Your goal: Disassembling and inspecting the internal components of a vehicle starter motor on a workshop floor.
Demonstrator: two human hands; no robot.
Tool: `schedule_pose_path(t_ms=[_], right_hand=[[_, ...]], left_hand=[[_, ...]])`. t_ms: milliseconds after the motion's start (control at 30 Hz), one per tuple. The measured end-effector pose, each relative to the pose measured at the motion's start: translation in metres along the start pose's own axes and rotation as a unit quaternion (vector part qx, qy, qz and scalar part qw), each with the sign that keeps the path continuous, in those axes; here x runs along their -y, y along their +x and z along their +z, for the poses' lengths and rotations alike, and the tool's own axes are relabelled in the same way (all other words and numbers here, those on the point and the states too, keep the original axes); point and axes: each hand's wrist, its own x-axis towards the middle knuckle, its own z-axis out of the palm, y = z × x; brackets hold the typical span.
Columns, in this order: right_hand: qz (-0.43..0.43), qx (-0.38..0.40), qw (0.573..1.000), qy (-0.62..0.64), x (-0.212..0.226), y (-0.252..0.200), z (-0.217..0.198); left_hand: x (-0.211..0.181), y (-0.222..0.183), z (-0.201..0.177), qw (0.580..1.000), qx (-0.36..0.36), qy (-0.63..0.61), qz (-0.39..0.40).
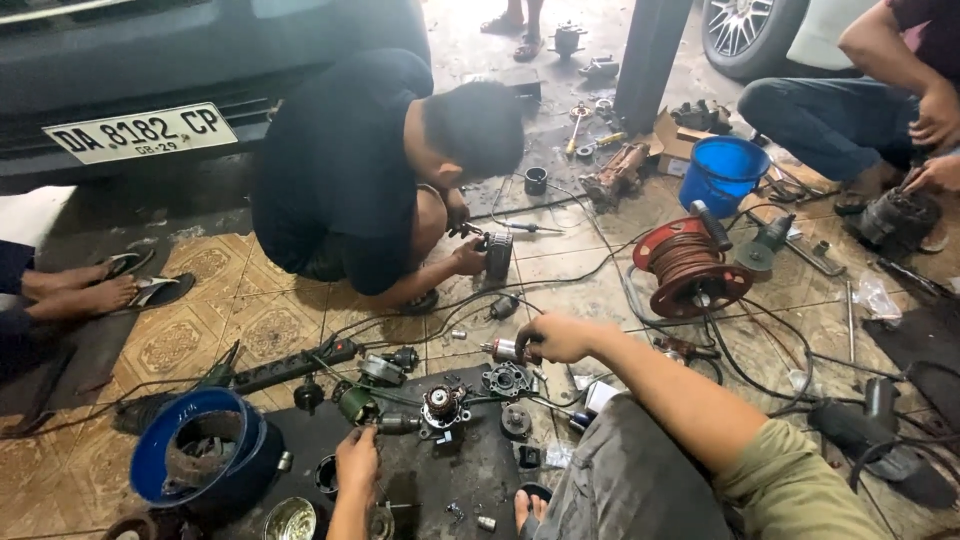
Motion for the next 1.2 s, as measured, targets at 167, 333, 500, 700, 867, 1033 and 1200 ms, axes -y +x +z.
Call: schedule_pose_path(t_ms=[167, 333, 500, 700, 867, 1033, 1200], right_hand=[[-0.002, -0.003, 1.0, -0.001, -0.001, 0.001, 0.001], [0.009, 0.006, 0.999, 0.033, 0.002, -0.003, -0.001], [0.0, -0.013, 0.999, 0.038, -0.001, -0.002, -0.001], [0.01, -0.01, 0.997, 0.077, 0.003, -0.01, -0.006], [0.027, -0.005, 0.995, 0.093, 0.004, -0.019, -0.011], [-0.016, -0.022, 0.994, 0.107, -0.006, -0.012, -0.008], [-0.037, -0.046, 0.997, 0.055, -0.032, 0.017, 0.004]], left_hand=[[0.002, 0.002, 0.0, 1.0, 0.008, -0.004, 0.01], [0.007, 0.006, 0.002, 1.0, 0.006, -0.01, 0.014], [0.008, 0.008, 0.003, 1.0, 0.004, -0.02, 0.009], [0.007, 0.005, 0.0, 0.999, 0.002, 0.034, 0.008], [0.003, -0.001, 0.002, 0.997, -0.008, 0.081, 0.009], [0.005, 0.004, 0.002, 0.997, -0.017, 0.078, -0.009], [0.011, 0.012, 0.001, 0.994, -0.014, 0.105, 0.012]])
